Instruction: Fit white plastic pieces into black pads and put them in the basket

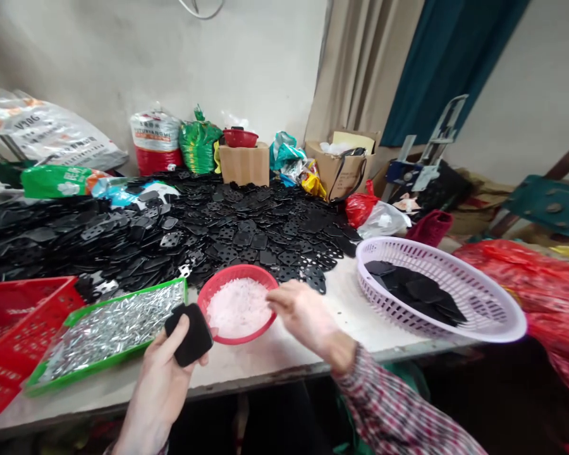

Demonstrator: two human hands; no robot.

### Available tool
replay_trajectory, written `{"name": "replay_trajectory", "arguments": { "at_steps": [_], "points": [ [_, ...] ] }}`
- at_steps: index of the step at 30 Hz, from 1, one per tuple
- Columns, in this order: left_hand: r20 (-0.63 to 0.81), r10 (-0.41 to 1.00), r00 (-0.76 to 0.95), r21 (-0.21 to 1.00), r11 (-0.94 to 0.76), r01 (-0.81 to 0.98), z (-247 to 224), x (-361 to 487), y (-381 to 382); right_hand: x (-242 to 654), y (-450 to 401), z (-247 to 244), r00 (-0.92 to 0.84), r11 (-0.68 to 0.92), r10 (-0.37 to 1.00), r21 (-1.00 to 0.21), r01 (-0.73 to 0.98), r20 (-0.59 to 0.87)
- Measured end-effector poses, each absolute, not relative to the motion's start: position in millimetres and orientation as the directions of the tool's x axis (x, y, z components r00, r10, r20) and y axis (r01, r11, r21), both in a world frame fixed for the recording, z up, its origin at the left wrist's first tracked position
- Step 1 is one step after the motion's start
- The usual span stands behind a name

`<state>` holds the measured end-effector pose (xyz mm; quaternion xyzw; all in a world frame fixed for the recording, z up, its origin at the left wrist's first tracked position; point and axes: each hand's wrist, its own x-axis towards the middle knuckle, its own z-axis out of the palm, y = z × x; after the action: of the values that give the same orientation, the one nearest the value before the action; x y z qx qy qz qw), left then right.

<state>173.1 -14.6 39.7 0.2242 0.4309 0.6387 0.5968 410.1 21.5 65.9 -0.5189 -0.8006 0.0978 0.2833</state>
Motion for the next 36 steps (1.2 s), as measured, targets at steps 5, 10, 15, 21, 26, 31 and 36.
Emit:
{"name": "replay_trajectory", "arguments": {
  "at_steps": [5, 10, 15, 21, 26, 31, 36],
  "points": [
    [-0.205, 0.963, -0.176, 0.830, 0.076, -0.552, 40.2, 169.4, -15.8, 339.0, 56.0, 48.0, -0.531, 0.482, 0.846, -0.372, 0.793, -0.036],
    [-0.200, 0.969, -0.145, 0.813, 0.082, -0.576, 35.2, 163.8, -18.0, 331.8, 63.9, 41.9, -0.510, 0.455, 0.859, -0.389, 0.801, -0.044],
    [-0.194, 0.968, -0.159, 0.824, 0.072, -0.562, 34.5, 162.9, -18.0, 339.1, 61.2, 46.9, -0.443, 0.419, 0.895, -0.440, 0.795, 0.052],
    [-0.129, 0.988, -0.085, 0.874, 0.073, -0.480, 41.1, 172.7, -18.0, 341.0, 44.1, 74.2, -0.309, 0.285, 0.931, -0.917, 0.278, 0.196],
    [-0.055, 0.998, 0.039, 0.898, 0.067, -0.435, 43.9, 187.0, -18.4, 330.8, 24.6, 83.0, -0.196, 0.226, 0.954, -0.974, -0.018, 0.225],
    [-0.057, 0.993, 0.104, 0.886, 0.098, -0.453, 46.4, 193.1, -21.2, 327.3, 19.8, 73.2, -0.129, 0.192, 0.970, -0.973, -0.126, 0.208],
    [-0.079, 0.987, 0.142, 0.893, 0.133, -0.430, 45.7, 192.7, -24.4, 328.8, 18.0, 71.3, -0.126, 0.167, 0.975, -0.977, -0.133, 0.184]
  ]
}}
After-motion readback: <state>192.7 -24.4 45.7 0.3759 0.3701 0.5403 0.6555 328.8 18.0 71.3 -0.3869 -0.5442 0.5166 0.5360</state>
